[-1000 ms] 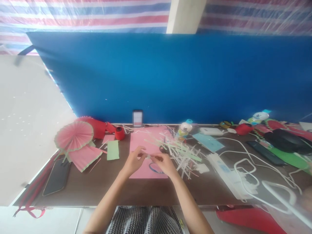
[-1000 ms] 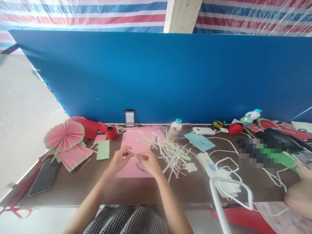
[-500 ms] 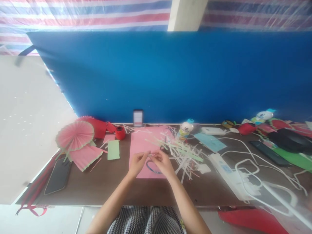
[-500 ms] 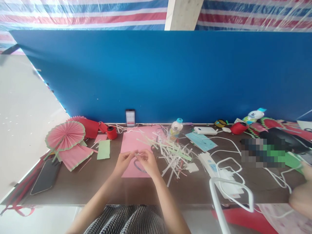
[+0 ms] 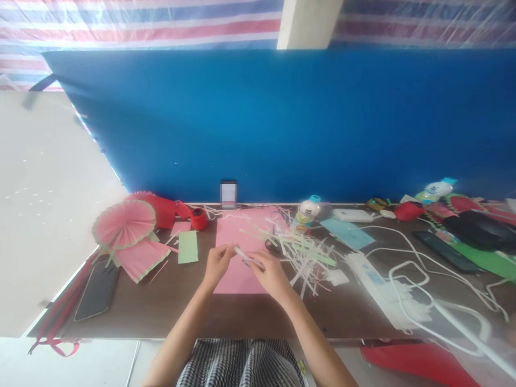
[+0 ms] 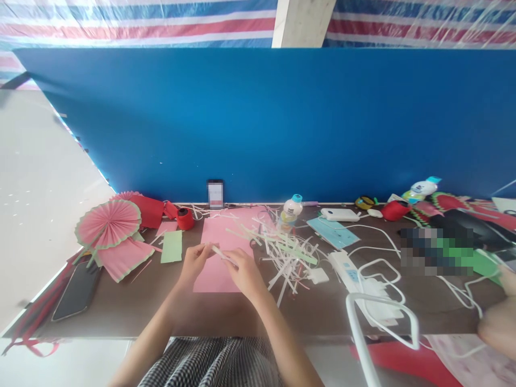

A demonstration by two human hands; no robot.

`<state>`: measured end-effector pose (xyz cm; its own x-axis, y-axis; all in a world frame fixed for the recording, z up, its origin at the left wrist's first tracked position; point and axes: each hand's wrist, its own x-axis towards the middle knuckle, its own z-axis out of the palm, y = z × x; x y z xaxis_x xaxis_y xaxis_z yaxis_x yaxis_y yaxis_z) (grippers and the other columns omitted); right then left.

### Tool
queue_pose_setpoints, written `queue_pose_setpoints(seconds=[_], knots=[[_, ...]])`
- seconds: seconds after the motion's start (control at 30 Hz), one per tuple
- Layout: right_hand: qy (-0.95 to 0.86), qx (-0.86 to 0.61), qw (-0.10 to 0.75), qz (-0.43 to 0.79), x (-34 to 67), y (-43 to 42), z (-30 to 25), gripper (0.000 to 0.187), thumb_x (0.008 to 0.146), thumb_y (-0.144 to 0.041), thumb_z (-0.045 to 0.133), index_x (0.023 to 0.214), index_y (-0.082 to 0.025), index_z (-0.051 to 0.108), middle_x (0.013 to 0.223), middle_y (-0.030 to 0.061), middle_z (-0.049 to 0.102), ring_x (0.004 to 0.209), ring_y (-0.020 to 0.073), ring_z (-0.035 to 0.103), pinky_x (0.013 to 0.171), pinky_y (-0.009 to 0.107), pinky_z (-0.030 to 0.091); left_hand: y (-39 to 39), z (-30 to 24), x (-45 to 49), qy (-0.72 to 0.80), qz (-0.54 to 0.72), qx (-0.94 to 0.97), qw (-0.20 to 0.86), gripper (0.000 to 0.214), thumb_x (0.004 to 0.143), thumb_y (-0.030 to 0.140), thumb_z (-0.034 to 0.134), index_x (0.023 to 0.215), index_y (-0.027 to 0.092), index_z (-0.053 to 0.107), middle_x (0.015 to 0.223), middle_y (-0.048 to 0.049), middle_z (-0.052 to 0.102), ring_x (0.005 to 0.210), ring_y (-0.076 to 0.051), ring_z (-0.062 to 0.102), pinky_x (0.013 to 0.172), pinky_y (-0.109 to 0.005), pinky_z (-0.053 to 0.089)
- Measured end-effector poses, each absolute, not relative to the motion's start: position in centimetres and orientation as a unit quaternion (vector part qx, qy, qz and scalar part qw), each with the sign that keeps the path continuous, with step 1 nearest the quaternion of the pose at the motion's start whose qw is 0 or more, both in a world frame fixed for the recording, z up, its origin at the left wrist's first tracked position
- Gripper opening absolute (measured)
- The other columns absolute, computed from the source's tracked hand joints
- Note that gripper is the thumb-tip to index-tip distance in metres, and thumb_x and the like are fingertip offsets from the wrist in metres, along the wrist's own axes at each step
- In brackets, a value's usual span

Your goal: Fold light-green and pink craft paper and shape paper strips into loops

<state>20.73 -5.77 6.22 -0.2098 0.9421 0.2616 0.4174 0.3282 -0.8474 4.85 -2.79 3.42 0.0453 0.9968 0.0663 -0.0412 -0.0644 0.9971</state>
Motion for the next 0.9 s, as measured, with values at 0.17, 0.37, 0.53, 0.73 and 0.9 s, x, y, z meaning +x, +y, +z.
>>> queue_pose_setpoints(seconds=[0.17,0.37,0.53,0.73,0.9], knots=[[-0.680,-0.478,0.412,0.374,20.2,-5.8,6.4,0.019,0.077,-0.031,0.053,0.088,-0.023,0.066,0.090,0.0051,0.064,0.084,0.0182,0.059,0.074,0.028,0.048,-3.2,4.1,4.9,0.409,0.516,0.462,0.595,0.044,0.074,0.049,0.052,0.087,0.009,0.067,0.089,-0.0117,0.068,0.088,-0.024,0.062,0.082,-0.036,0.048],[-0.655,-0.498,0.409,0.395,20.2,-5.6,6.5,0.017,0.075,-0.031,0.055,0.081,-0.021,0.068,0.087,0.0055,0.066,0.083,0.0195,0.061,0.075,0.031,0.048,-3.4,3.3,5.0,0.396,0.493,0.431,0.644,0.051,0.072,0.052,0.054,0.091,0.006,0.064,0.090,-0.0162,0.067,0.086,-0.025,0.063,0.082,-0.039,0.048],[-0.671,-0.495,0.397,0.384,20.3,-6.0,6.7,0.017,0.076,-0.030,0.055,0.082,-0.022,0.068,0.087,0.0053,0.065,0.082,0.0183,0.060,0.075,0.028,0.047,-3.4,2.6,5.2,0.401,0.485,0.454,0.631,0.047,0.074,0.048,0.053,0.091,0.006,0.063,0.089,-0.0147,0.067,0.085,-0.023,0.063,0.082,-0.038,0.048],[-0.744,-0.491,0.330,0.312,20.3,-6.8,7.0,0.020,0.080,-0.025,0.049,0.092,-0.022,0.066,0.086,0.0057,0.060,0.078,0.0158,0.058,0.073,0.028,0.046,-3.0,2.2,5.2,0.425,0.500,0.488,0.576,0.045,0.076,0.048,0.050,0.088,0.008,0.064,0.089,-0.0134,0.067,0.085,-0.022,0.063,0.079,-0.036,0.050],[-0.801,-0.512,0.231,0.208,20.1,-7.6,7.7,0.030,0.084,-0.016,0.041,0.105,-0.023,0.061,0.082,0.0048,0.059,0.071,0.0137,0.057,0.067,0.024,0.044,-2.6,1.9,4.4,0.435,0.521,0.476,0.560,0.042,0.077,0.045,0.050,0.090,0.008,0.063,0.090,-0.0144,0.067,0.089,-0.024,0.062,0.078,-0.037,0.050]])
